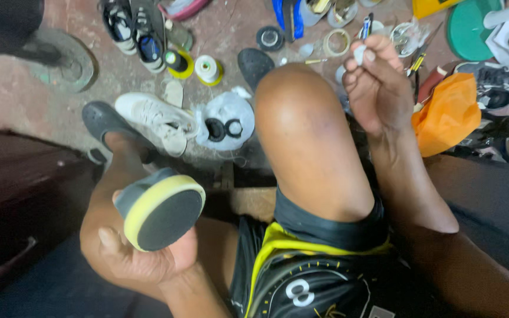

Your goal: The person sits on the floor and uses a white cloth to wipe the inner surfaces of black circular shoe parts and a yellow insole. The person handles each part one at a time, turning them over and rubbing the surfaces before placing them aside.

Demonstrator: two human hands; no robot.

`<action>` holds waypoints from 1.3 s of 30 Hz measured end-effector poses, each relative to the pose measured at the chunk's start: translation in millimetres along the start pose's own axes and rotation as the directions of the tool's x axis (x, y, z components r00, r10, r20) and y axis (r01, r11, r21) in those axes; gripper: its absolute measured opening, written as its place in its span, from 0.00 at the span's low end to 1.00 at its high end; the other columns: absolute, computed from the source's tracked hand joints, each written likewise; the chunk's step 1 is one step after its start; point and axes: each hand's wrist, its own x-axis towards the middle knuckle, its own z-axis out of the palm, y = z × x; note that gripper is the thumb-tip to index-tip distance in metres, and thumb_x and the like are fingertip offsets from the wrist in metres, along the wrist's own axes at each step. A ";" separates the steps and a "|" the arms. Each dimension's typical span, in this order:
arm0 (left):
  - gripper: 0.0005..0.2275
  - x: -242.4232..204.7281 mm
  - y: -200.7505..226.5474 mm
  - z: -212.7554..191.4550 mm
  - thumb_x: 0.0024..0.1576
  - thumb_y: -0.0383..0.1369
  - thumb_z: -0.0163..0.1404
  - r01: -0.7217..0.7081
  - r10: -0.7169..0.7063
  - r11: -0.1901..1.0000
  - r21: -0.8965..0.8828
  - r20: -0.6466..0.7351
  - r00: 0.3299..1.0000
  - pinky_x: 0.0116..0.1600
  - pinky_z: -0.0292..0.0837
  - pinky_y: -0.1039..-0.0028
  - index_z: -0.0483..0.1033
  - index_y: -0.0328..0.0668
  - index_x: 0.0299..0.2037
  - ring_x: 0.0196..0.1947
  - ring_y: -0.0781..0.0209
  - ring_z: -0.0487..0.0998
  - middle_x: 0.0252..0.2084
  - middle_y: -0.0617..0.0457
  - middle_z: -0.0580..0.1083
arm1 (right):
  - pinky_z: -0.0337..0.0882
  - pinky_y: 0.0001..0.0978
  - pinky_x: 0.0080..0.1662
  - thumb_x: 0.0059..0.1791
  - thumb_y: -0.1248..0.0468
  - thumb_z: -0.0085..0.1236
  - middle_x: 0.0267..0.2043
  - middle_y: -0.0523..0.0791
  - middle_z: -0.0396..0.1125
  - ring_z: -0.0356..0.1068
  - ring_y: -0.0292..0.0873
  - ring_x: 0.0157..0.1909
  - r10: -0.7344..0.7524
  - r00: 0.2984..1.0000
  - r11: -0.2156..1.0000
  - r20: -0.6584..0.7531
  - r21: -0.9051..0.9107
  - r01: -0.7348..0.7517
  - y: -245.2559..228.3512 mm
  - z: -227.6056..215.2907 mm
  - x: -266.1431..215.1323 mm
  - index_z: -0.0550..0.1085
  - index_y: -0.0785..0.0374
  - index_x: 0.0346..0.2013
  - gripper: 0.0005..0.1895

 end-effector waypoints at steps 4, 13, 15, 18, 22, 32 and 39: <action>0.25 12.2 1.0 -22.4 0.62 0.45 0.61 0.023 -0.019 0.998 0.051 -0.079 0.997 0.71 0.63 0.61 0.74 0.34 0.61 0.60 0.53 0.74 0.59 0.45 0.76 | 0.71 0.26 0.48 0.59 0.69 0.51 0.51 0.45 0.69 0.71 0.39 0.47 0.057 0.997 0.998 -0.055 -0.002 -0.057 8.9 -24.5 7.6 0.72 0.62 0.52 0.07; 0.23 27.4 -8.3 -18.5 0.62 0.31 0.61 0.020 0.020 0.947 0.320 -0.121 0.992 0.63 0.73 0.65 0.65 0.34 0.63 0.55 0.52 0.76 0.56 0.43 0.73 | 0.68 0.29 0.45 0.56 0.53 0.57 0.44 0.44 0.68 0.67 0.40 0.43 0.241 0.955 0.967 -0.171 0.119 -0.223 47.5 -50.0 36.0 0.72 0.62 0.47 0.15; 0.24 31.8 -10.1 -19.3 0.61 0.32 0.60 0.058 0.000 0.920 0.387 -0.147 0.989 0.64 0.74 0.62 0.64 0.35 0.63 0.55 0.51 0.75 0.55 0.42 0.72 | 0.67 0.28 0.45 0.55 0.53 0.57 0.43 0.44 0.68 0.66 0.39 0.41 0.290 0.944 0.952 -0.160 0.154 -0.266 58.4 -54.1 40.8 0.72 0.62 0.47 0.16; 0.24 49.1 -13.5 -26.3 0.60 0.37 0.58 0.095 -0.037 0.875 0.474 -0.131 0.991 0.62 0.76 0.57 0.64 0.42 0.63 0.56 0.48 0.78 0.56 0.39 0.73 | 0.65 0.26 0.41 0.54 0.56 0.57 0.40 0.41 0.65 0.64 0.36 0.38 0.326 0.937 0.938 -0.127 0.168 -0.304 69.5 -59.2 52.3 0.70 0.58 0.44 0.11; 0.23 68.5 -14.8 -42.4 0.59 0.35 0.58 0.152 -0.070 0.816 0.558 -0.166 0.984 0.61 0.76 0.61 0.65 0.42 0.63 0.54 0.53 0.77 0.54 0.42 0.73 | 0.60 0.24 0.36 0.58 0.59 0.55 0.37 0.40 0.63 0.61 0.34 0.34 0.287 0.951 0.957 -0.117 0.068 -0.281 83.2 -70.5 70.2 0.71 0.60 0.46 0.08; 0.21 102.4 -19.4 -83.0 0.59 0.31 0.56 0.328 -0.152 0.603 0.727 -0.300 0.942 0.59 0.75 0.70 0.66 0.41 0.61 0.50 0.64 0.76 0.48 0.50 0.74 | 0.57 0.23 0.31 0.58 0.61 0.49 0.30 0.39 0.61 0.58 0.33 0.30 0.401 0.901 0.902 -0.164 -0.101 -0.420 105.7 -73.5 117.2 0.71 0.63 0.49 0.09; 0.20 147.3 -116.9 -31.3 0.58 0.20 0.57 0.281 0.025 0.264 0.923 -0.298 0.954 0.60 0.72 0.73 0.68 0.34 0.60 0.50 0.65 0.75 0.47 0.52 0.75 | 0.54 0.22 0.33 0.61 0.56 0.45 0.28 0.36 0.55 0.52 0.29 0.30 0.471 0.882 0.746 -0.004 -0.531 -0.401 117.9 -52.2 136.7 0.74 0.65 0.50 0.16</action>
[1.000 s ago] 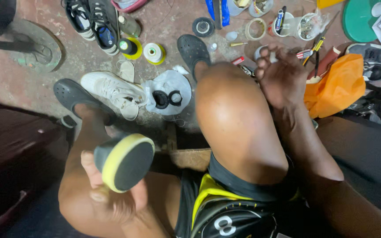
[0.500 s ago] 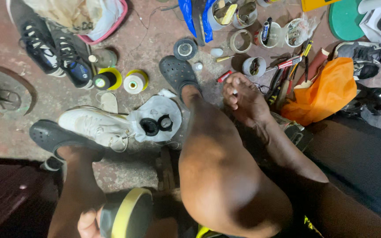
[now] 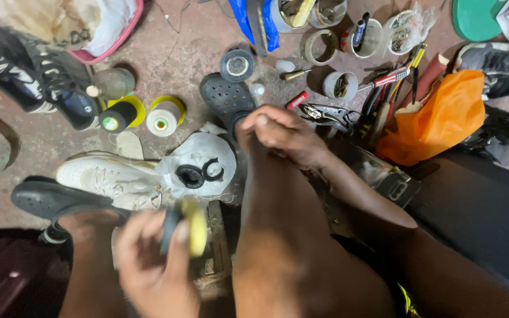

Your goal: The person sits on the floor and uses a white cloth to wipe the inner surfaces of black circular shoe parts and a yellow insole. The person handles each part one at a time, turning them over and rubbing the surfaces before placing them aside.

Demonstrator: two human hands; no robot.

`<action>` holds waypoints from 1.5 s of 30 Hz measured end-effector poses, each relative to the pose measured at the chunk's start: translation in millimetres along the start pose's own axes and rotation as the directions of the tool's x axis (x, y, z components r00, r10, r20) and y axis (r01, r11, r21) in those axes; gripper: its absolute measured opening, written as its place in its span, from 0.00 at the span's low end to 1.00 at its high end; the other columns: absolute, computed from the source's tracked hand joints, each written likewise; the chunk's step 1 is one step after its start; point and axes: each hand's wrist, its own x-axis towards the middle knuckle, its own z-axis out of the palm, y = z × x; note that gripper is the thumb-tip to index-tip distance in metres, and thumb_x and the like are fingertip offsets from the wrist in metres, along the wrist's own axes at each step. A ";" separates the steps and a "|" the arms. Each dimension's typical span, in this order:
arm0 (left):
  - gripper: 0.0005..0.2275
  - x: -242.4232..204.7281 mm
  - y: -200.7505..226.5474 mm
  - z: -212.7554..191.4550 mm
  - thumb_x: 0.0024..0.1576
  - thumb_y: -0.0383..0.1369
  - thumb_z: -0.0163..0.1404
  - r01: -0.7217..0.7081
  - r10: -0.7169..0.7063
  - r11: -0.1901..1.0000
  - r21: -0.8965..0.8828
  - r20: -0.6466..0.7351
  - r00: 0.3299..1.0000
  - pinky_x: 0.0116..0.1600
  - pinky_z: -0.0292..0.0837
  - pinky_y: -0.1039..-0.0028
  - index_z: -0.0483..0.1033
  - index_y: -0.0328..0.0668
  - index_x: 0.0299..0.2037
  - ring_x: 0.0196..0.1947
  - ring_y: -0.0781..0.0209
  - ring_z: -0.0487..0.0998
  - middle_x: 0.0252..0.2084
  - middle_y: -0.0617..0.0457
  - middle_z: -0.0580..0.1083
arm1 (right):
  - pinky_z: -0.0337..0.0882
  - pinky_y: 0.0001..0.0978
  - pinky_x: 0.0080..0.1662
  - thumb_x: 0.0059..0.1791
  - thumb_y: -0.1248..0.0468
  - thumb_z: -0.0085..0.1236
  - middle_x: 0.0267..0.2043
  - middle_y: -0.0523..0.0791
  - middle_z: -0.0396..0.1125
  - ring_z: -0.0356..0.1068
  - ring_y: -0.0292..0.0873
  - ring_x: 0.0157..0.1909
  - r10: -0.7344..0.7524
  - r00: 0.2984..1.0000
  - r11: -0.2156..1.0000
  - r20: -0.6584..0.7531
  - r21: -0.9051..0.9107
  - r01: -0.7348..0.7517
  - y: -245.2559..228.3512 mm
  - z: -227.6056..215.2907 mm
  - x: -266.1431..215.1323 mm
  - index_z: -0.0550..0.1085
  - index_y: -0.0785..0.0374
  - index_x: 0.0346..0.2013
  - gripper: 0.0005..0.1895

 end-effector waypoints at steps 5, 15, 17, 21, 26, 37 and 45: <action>0.17 86.7 -15.3 101.9 0.63 0.20 0.58 -0.142 0.164 0.982 -0.121 0.196 0.967 0.61 0.71 0.78 0.69 0.34 0.60 0.49 0.68 0.73 0.50 0.56 0.73 | 0.53 0.24 0.29 0.59 0.46 0.39 0.22 0.35 0.52 0.50 0.29 0.25 0.188 0.982 0.979 0.003 -0.083 -0.187 25.2 -2.8 32.4 0.78 0.63 0.44 0.26; 0.18 121.4 -22.2 149.8 0.59 0.17 0.51 -0.435 0.317 0.883 0.175 0.460 0.829 0.51 0.75 0.74 0.70 0.37 0.60 0.45 0.65 0.77 0.51 0.50 0.75 | 0.51 0.23 0.24 0.55 0.51 0.54 0.20 0.33 0.55 0.50 0.27 0.20 0.213 0.976 0.944 -0.042 0.265 -0.195 61.2 -24.4 55.9 0.74 0.61 0.48 0.17; 0.16 121.7 -30.5 141.4 0.61 0.17 0.51 -0.514 0.418 0.845 0.149 0.418 0.807 0.56 0.75 0.73 0.71 0.35 0.59 0.49 0.63 0.77 0.53 0.47 0.75 | 0.51 0.22 0.24 0.54 0.53 0.55 0.21 0.32 0.55 0.50 0.26 0.21 0.190 0.977 0.955 -0.094 0.250 -0.161 62.6 -24.0 58.7 0.74 0.59 0.50 0.15; 0.11 131.6 -65.1 124.1 0.68 0.20 0.51 -0.318 0.328 0.945 -0.081 0.225 0.917 0.60 0.76 0.74 0.71 0.34 0.60 0.53 0.63 0.77 0.53 0.49 0.75 | 0.51 0.21 0.28 0.56 0.55 0.54 0.26 0.31 0.56 0.52 0.25 0.27 0.131 0.974 0.991 -0.187 0.022 -0.129 63.9 -36.0 68.3 0.74 0.61 0.47 0.14; 0.06 157.7 -113.3 95.3 0.69 0.26 0.52 0.068 -0.033 0.976 -0.205 0.170 0.985 0.47 0.77 0.76 0.74 0.35 0.52 0.40 0.68 0.75 0.43 0.54 0.75 | 0.57 0.26 0.33 0.59 0.54 0.55 0.28 0.32 0.54 0.53 0.28 0.32 -0.151 0.969 0.887 -0.193 -0.459 0.047 63.4 -63.4 90.8 0.72 0.64 0.37 0.15; 0.06 172.4 -131.4 32.1 0.66 0.28 0.54 0.068 -0.124 0.953 0.294 0.177 0.976 0.47 0.75 0.78 0.75 0.34 0.49 0.40 0.68 0.79 0.41 0.51 0.78 | 0.54 0.28 0.29 0.57 0.55 0.61 0.25 0.34 0.56 0.52 0.28 0.27 -0.211 0.967 0.828 -0.146 -0.553 0.097 79.0 -85.7 135.1 0.72 0.62 0.34 0.15; 0.08 157.6 -138.0 27.3 0.62 0.33 0.55 -0.087 -0.148 0.763 0.640 0.305 0.941 0.47 0.74 0.69 0.80 0.37 0.45 0.39 0.57 0.81 0.40 0.47 0.81 | 0.53 0.27 0.26 0.56 0.61 0.65 0.20 0.37 0.58 0.53 0.29 0.23 -0.373 0.885 0.794 -0.277 -0.589 0.151 98.3 -92.4 142.6 0.69 0.65 0.45 0.14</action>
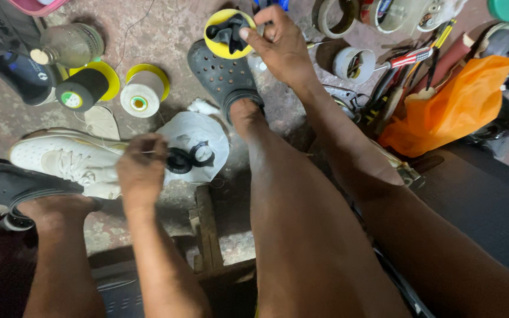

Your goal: The person sits on the floor and uses a white cloth to wipe the inner surfaces of black circular shoe parts and a yellow insole. The person handles each part one at a time, turning them over and rubbing the surfaces before placing them aside.

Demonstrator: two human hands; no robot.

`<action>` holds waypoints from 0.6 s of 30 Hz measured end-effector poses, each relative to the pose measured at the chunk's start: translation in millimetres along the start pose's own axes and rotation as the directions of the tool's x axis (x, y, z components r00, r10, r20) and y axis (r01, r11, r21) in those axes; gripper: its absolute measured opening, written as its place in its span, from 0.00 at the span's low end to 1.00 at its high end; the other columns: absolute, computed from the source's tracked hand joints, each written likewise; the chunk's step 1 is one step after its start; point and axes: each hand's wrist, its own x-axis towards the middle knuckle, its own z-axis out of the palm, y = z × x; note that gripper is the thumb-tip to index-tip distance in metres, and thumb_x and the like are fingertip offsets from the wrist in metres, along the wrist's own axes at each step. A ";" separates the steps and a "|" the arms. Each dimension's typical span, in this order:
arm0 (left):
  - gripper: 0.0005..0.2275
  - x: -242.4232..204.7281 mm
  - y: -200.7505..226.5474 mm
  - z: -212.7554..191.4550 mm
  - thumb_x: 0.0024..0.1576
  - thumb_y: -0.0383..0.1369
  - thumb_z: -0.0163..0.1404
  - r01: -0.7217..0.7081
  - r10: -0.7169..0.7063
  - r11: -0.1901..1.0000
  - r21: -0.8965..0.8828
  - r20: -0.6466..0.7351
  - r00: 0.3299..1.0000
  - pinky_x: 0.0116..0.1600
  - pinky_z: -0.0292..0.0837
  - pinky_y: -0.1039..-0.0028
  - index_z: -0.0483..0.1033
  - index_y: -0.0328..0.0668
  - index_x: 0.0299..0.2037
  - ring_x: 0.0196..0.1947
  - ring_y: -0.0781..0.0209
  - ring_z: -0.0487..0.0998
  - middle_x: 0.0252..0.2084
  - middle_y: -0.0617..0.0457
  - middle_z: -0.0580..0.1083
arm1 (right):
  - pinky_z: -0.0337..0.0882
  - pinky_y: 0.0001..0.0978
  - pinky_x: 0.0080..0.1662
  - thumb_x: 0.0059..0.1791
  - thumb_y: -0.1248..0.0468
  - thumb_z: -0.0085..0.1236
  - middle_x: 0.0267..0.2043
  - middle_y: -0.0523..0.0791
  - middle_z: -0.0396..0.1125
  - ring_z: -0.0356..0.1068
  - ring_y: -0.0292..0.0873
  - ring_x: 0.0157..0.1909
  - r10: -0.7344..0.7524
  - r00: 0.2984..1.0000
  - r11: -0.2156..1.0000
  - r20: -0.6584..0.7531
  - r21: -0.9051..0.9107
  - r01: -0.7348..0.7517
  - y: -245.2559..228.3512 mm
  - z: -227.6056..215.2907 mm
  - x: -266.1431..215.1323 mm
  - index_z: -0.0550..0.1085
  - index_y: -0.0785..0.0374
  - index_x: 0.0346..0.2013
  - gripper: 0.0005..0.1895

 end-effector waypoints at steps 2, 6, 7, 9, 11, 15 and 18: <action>0.09 -4.2 -4.0 11.7 0.60 0.36 0.56 0.039 -0.044 0.996 0.084 0.068 0.997 0.46 0.75 0.66 0.80 0.39 0.44 0.39 0.54 0.82 0.40 0.47 0.81 | 0.54 0.26 0.27 0.56 0.62 0.64 0.22 0.36 0.60 0.54 0.28 0.23 -0.006 1.000 1.000 -0.013 0.013 0.007 1.4 -0.5 -2.4 0.67 0.65 0.48 0.15; 0.13 -10.2 -13.6 39.8 0.56 0.43 0.58 0.161 -0.185 0.967 0.196 0.112 0.976 0.45 0.75 0.63 0.81 0.42 0.41 0.38 0.51 0.83 0.38 0.48 0.82 | 0.51 0.27 0.28 0.59 0.62 0.62 0.21 0.37 0.58 0.52 0.28 0.24 0.029 1.000 0.997 0.000 0.078 -0.029 3.1 -4.0 -4.5 0.67 0.64 0.51 0.14; 0.14 -12.4 -16.5 46.3 0.55 0.44 0.59 0.180 -0.206 0.957 0.228 0.099 0.974 0.46 0.74 0.62 0.82 0.43 0.40 0.39 0.49 0.82 0.37 0.48 0.82 | 0.52 0.27 0.28 0.59 0.62 0.62 0.22 0.37 0.59 0.52 0.28 0.24 0.025 1.000 0.991 0.007 0.129 -0.025 4.1 -4.7 -5.4 0.67 0.65 0.52 0.14; 0.15 -16.1 -21.9 57.6 0.55 0.46 0.59 0.202 -0.228 0.946 0.254 0.077 0.971 0.46 0.74 0.61 0.82 0.43 0.39 0.39 0.48 0.82 0.37 0.48 0.81 | 0.52 0.27 0.30 0.60 0.63 0.61 0.24 0.36 0.61 0.53 0.28 0.26 0.014 1.000 0.974 0.022 0.228 -0.018 6.2 -4.6 -7.4 0.67 0.65 0.53 0.14; 0.15 -18.6 -26.2 63.7 0.54 0.46 0.60 0.245 -0.272 0.930 0.273 0.065 0.960 0.46 0.74 0.61 0.82 0.43 0.38 0.39 0.47 0.82 0.37 0.48 0.81 | 0.52 0.27 0.30 0.60 0.61 0.61 0.24 0.37 0.61 0.53 0.28 0.26 0.017 1.000 0.977 0.018 0.210 -0.021 6.9 -4.2 -8.4 0.67 0.65 0.53 0.15; 0.13 -27.4 -26.9 74.1 0.52 0.42 0.61 0.283 -0.297 0.915 0.288 0.006 0.955 0.46 0.74 0.60 0.80 0.44 0.41 0.40 0.47 0.81 0.37 0.49 0.81 | 0.59 0.28 0.37 0.65 0.56 0.55 0.34 0.36 0.67 0.59 0.29 0.36 -0.014 0.998 0.987 -0.069 0.158 0.024 -0.8 -9.3 -12.6 0.69 0.63 0.56 0.13; 0.15 -31.2 -24.3 79.1 0.53 0.39 0.60 0.245 -0.248 0.918 0.312 -0.032 0.968 0.47 0.75 0.60 0.77 0.42 0.46 0.40 0.47 0.81 0.39 0.48 0.80 | 0.54 0.27 0.32 0.66 0.56 0.46 0.28 0.38 0.51 0.50 0.32 0.29 0.078 0.992 0.993 -0.103 0.097 -0.068 -15.5 -18.5 -23.0 0.67 0.62 0.46 0.12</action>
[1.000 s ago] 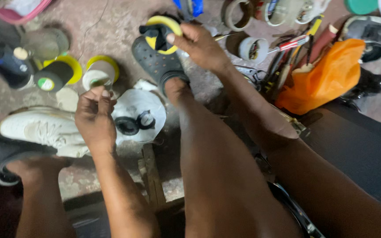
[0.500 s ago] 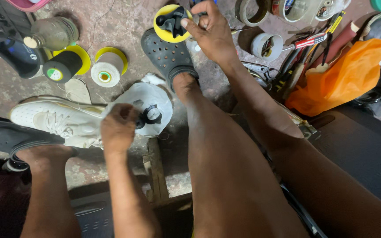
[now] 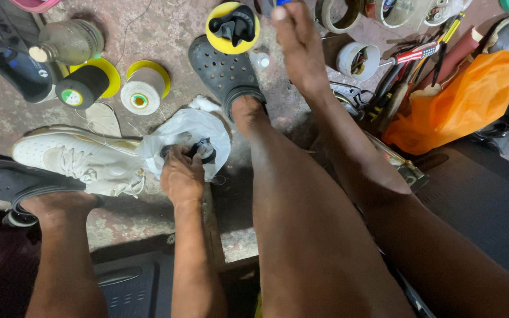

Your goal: The person sits on the floor and uses a white cloth to wipe the inner surfaces of black circular shoe parts and a yellow insole. The person handles each part one at a time, turning them over and rubbing the surfaces before placing them aside.

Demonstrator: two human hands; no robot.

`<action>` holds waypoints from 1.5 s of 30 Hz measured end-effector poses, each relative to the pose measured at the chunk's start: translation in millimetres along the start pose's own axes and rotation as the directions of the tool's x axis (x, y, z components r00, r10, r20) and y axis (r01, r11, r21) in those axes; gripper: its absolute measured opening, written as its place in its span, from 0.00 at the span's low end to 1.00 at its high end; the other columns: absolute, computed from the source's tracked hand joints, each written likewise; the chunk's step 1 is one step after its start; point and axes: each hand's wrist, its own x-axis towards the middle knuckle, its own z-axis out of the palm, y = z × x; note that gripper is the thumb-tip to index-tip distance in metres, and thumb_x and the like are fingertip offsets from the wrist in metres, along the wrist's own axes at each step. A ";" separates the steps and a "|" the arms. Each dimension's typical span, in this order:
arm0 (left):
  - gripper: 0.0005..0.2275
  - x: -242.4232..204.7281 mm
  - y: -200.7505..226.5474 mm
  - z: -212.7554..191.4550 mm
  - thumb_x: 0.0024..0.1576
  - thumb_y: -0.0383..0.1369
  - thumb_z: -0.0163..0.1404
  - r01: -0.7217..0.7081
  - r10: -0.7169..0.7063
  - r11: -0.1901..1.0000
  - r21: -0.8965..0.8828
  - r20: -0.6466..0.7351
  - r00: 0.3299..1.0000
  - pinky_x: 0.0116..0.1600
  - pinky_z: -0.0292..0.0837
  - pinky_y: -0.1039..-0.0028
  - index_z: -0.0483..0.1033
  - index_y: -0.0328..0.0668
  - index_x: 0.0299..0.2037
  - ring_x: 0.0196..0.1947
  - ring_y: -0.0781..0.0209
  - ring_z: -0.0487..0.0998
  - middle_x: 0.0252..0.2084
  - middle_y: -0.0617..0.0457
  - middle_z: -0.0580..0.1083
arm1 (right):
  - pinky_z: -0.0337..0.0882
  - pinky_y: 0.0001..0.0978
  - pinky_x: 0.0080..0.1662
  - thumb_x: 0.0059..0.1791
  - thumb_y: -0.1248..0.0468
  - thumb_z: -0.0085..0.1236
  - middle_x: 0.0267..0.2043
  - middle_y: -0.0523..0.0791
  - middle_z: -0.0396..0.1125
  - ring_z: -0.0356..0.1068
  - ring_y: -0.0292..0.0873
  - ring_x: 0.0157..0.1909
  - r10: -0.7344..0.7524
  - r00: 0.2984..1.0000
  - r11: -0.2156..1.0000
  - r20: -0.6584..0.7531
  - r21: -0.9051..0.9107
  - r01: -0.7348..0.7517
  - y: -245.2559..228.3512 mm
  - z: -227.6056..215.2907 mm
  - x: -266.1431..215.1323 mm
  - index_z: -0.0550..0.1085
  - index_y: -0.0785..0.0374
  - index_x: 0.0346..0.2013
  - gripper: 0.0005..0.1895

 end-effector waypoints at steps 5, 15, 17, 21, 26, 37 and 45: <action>0.18 2.4 1.2 12.7 0.53 0.36 0.60 -0.064 0.065 0.997 0.038 -0.042 0.997 0.46 0.74 0.57 0.74 0.43 0.52 0.42 0.42 0.80 0.41 0.44 0.79 | 0.69 0.28 0.32 0.50 0.70 0.38 0.34 0.40 0.59 0.58 0.35 0.30 0.141 0.988 0.974 0.064 0.169 -0.150 -20.1 -14.7 -22.5 0.65 0.62 0.43 0.09; 0.15 17.7 -22.6 39.5 0.52 0.35 0.59 -0.254 0.264 0.962 0.100 -0.115 0.958 0.45 0.74 0.56 0.75 0.40 0.47 0.42 0.40 0.79 0.46 0.42 0.76 | 0.76 0.34 0.56 0.56 0.74 0.46 0.47 0.46 0.68 0.73 0.40 0.50 0.112 0.941 0.898 0.319 0.374 -0.233 -25.3 -16.3 -63.5 0.69 0.68 0.50 0.08; 0.14 18.3 -25.9 42.9 0.52 0.36 0.59 -0.260 0.277 0.956 0.134 -0.123 0.953 0.43 0.74 0.55 0.75 0.39 0.45 0.41 0.40 0.78 0.45 0.41 0.75 | 0.76 0.33 0.54 0.57 0.70 0.50 0.48 0.46 0.70 0.73 0.39 0.50 0.136 0.938 0.908 0.319 0.339 -0.247 -23.4 -14.4 -64.1 0.71 0.67 0.51 0.08; 0.11 10.5 -38.7 47.3 0.51 0.36 0.58 -0.266 0.297 0.942 0.205 -0.142 0.944 0.41 0.73 0.55 0.76 0.41 0.39 0.39 0.40 0.78 0.42 0.41 0.73 | 0.77 0.31 0.51 0.57 0.66 0.55 0.48 0.45 0.70 0.74 0.38 0.47 0.155 0.933 0.881 0.325 0.382 -0.280 -23.0 -11.0 -63.4 0.72 0.68 0.51 0.10; 0.08 4.1 -53.6 44.8 0.58 0.33 0.50 -0.294 0.316 0.947 0.130 -0.202 0.927 0.47 0.74 0.55 0.76 0.42 0.45 0.40 0.41 0.79 0.36 0.44 0.76 | 0.75 0.26 0.45 0.58 0.66 0.53 0.41 0.44 0.72 0.72 0.34 0.40 0.195 0.917 0.897 0.348 0.314 -0.310 -21.9 -11.4 -62.2 0.74 0.68 0.49 0.08; 0.15 2.6 -27.4 -24.4 0.67 0.40 0.42 0.274 -0.094 0.801 -0.532 0.341 0.936 0.36 0.69 0.66 0.77 0.49 0.57 0.31 0.58 0.72 0.39 0.52 0.79 | 0.72 0.24 0.44 0.58 0.67 0.54 0.42 0.41 0.71 0.69 0.31 0.39 0.136 0.921 0.906 0.365 0.331 -0.264 -20.1 -13.2 -67.2 0.75 0.67 0.50 0.08; 0.19 -0.5 -3.7 -20.8 0.67 0.46 0.38 0.181 0.142 0.640 -0.746 0.347 0.927 0.39 0.74 0.80 0.75 0.45 0.58 0.34 0.73 0.77 0.32 0.57 0.77 | 0.72 0.23 0.46 0.56 0.69 0.56 0.43 0.41 0.72 0.69 0.30 0.40 0.137 0.905 0.932 0.402 0.258 -0.256 -17.8 -11.2 -68.1 0.75 0.67 0.49 0.08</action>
